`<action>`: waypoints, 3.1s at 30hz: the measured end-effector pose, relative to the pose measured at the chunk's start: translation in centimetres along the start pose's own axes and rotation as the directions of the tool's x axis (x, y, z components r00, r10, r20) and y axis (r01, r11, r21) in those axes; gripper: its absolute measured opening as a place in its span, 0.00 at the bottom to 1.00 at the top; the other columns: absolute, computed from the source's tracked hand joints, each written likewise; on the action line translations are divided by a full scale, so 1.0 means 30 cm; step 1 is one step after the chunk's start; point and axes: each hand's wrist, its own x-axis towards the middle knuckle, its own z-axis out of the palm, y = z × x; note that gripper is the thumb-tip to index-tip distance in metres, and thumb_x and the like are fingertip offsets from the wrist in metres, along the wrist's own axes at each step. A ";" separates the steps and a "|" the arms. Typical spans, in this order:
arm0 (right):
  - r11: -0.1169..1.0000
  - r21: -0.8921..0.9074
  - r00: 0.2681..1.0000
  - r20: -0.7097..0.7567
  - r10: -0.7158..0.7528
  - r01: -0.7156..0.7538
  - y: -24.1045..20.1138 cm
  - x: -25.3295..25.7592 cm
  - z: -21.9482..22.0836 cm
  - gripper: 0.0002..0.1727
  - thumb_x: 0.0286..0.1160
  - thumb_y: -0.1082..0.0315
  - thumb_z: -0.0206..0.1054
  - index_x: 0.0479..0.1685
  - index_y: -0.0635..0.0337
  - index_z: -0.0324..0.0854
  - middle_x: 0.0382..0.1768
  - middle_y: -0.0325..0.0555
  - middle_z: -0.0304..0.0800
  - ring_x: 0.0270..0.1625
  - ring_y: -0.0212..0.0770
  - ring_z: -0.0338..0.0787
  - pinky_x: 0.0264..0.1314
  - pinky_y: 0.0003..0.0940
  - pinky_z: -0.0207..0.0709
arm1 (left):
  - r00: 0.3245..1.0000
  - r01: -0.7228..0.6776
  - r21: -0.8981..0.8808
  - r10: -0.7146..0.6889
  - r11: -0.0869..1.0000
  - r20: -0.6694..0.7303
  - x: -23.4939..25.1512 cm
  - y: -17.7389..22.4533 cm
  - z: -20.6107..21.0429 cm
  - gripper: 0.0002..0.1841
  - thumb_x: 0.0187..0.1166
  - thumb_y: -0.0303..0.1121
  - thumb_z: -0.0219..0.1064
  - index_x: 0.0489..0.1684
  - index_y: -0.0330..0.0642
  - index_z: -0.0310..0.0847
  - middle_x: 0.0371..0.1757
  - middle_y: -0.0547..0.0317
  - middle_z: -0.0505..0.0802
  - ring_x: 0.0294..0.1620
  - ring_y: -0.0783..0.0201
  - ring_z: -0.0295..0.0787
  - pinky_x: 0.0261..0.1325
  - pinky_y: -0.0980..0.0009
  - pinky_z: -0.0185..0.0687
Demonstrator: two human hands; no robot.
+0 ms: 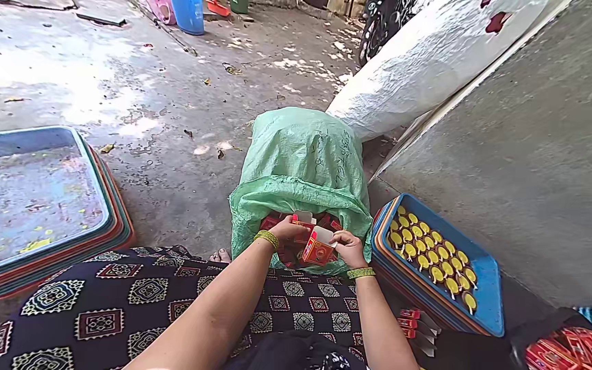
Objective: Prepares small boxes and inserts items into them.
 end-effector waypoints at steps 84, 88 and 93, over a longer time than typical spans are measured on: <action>0.151 -0.387 0.379 -0.627 0.681 -0.910 -0.061 -0.027 -0.615 0.32 0.60 0.60 0.81 0.64 0.69 0.82 0.67 0.64 0.86 0.73 0.59 0.84 0.72 0.63 0.76 | 0.478 -0.860 0.160 0.655 0.485 0.585 -0.367 -0.152 0.526 0.80 0.38 0.56 0.92 0.91 0.27 0.30 0.85 0.33 0.69 0.87 0.56 0.67 0.90 0.62 0.62; 0.516 -0.294 0.545 -0.712 0.443 -0.804 -0.097 -0.111 -0.615 0.21 0.64 0.63 0.81 0.56 0.61 0.89 0.50 0.54 0.96 0.58 0.52 0.93 0.67 0.56 0.80 | 0.487 -0.854 0.169 0.642 0.492 0.592 -0.360 -0.152 0.523 0.81 0.37 0.57 0.92 0.92 0.28 0.30 0.85 0.33 0.68 0.87 0.54 0.67 0.89 0.60 0.64; 0.951 -0.307 0.806 -0.571 -0.157 -0.032 -0.308 -0.306 -0.526 0.11 0.65 0.73 0.81 0.45 0.68 0.90 0.43 0.47 0.97 0.45 0.36 0.97 0.54 0.34 0.93 | 0.477 -0.861 0.169 0.643 0.480 0.599 -0.353 -0.153 0.524 0.82 0.37 0.58 0.91 0.92 0.28 0.29 0.86 0.33 0.68 0.87 0.55 0.67 0.89 0.62 0.63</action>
